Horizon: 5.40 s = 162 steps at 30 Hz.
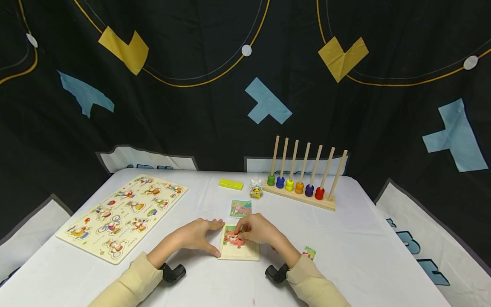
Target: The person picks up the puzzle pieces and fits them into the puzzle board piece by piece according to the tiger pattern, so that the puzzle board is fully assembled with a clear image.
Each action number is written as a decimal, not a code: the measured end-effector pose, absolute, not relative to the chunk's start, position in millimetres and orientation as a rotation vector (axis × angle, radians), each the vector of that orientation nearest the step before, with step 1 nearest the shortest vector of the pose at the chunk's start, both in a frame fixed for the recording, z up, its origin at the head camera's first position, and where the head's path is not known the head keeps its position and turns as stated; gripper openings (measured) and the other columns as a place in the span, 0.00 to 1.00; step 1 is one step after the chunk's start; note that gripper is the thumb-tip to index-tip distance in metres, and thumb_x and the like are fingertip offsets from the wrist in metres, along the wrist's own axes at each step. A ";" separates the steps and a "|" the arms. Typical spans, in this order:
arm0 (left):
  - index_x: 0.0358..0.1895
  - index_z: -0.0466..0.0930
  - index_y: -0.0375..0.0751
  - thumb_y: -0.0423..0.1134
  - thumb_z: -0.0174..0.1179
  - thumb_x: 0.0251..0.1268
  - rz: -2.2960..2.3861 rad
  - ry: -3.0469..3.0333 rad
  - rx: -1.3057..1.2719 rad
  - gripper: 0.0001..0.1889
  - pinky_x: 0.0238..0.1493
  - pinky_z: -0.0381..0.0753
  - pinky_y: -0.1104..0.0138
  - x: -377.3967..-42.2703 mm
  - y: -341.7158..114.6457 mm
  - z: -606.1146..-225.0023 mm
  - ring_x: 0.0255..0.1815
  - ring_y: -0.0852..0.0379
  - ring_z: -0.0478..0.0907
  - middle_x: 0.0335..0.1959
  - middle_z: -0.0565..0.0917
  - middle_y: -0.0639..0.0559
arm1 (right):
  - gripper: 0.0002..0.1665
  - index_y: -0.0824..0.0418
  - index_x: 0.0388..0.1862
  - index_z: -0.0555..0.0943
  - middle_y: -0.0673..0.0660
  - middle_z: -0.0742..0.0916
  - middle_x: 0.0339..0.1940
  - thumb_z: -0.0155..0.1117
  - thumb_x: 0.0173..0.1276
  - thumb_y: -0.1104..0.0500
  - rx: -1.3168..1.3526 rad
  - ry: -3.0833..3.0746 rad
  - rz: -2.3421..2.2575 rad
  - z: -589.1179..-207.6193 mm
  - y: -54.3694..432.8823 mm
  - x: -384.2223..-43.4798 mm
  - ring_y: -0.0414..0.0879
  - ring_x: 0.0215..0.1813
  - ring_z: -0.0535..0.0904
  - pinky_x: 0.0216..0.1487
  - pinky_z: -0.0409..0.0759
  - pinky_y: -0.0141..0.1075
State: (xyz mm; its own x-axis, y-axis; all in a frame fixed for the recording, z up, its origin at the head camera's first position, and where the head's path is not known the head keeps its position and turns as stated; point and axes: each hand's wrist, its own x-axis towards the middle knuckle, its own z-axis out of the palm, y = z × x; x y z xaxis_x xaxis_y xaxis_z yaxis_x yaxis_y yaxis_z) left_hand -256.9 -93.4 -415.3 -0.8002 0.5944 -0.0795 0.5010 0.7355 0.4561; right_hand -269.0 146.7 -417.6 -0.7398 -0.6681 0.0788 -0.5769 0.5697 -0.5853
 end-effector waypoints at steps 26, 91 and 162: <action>0.66 0.71 0.35 0.60 0.75 0.39 0.614 2.718 0.851 0.49 0.70 0.61 0.48 -256.2 -93.0 -413.7 0.70 0.39 0.63 0.69 0.68 0.40 | 0.07 0.62 0.33 0.84 0.47 0.80 0.24 0.72 0.56 0.69 -1.054 2.612 -0.910 -411.3 148.4 -265.4 0.39 0.28 0.74 0.28 0.74 0.28; 0.66 0.71 0.34 0.59 0.76 0.37 0.646 2.711 0.860 0.50 0.71 0.59 0.48 -256.7 -92.4 -415.6 0.71 0.40 0.61 0.69 0.67 0.40 | 0.16 0.52 0.41 0.80 0.42 0.80 0.30 0.74 0.56 0.63 -1.021 2.465 -0.722 -390.8 270.4 -193.4 0.36 0.32 0.74 0.33 0.77 0.28; 0.65 0.71 0.33 0.58 0.77 0.37 0.654 2.714 0.874 0.50 0.70 0.61 0.51 -255.6 -91.8 -415.5 0.70 0.41 0.63 0.68 0.69 0.39 | 0.08 0.56 0.37 0.84 0.46 0.84 0.28 0.66 0.62 0.68 -1.072 2.690 -1.038 -397.0 178.4 -250.2 0.37 0.30 0.76 0.29 0.78 0.30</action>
State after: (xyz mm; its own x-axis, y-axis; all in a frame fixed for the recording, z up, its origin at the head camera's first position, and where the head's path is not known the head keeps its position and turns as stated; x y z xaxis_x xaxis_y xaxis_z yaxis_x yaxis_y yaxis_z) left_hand -255.6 -91.8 -415.5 -0.8002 0.5959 -0.0672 0.4998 0.7246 0.4744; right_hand -250.2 178.4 -397.0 -0.7553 -0.6309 0.1775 -0.5865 0.5298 -0.6126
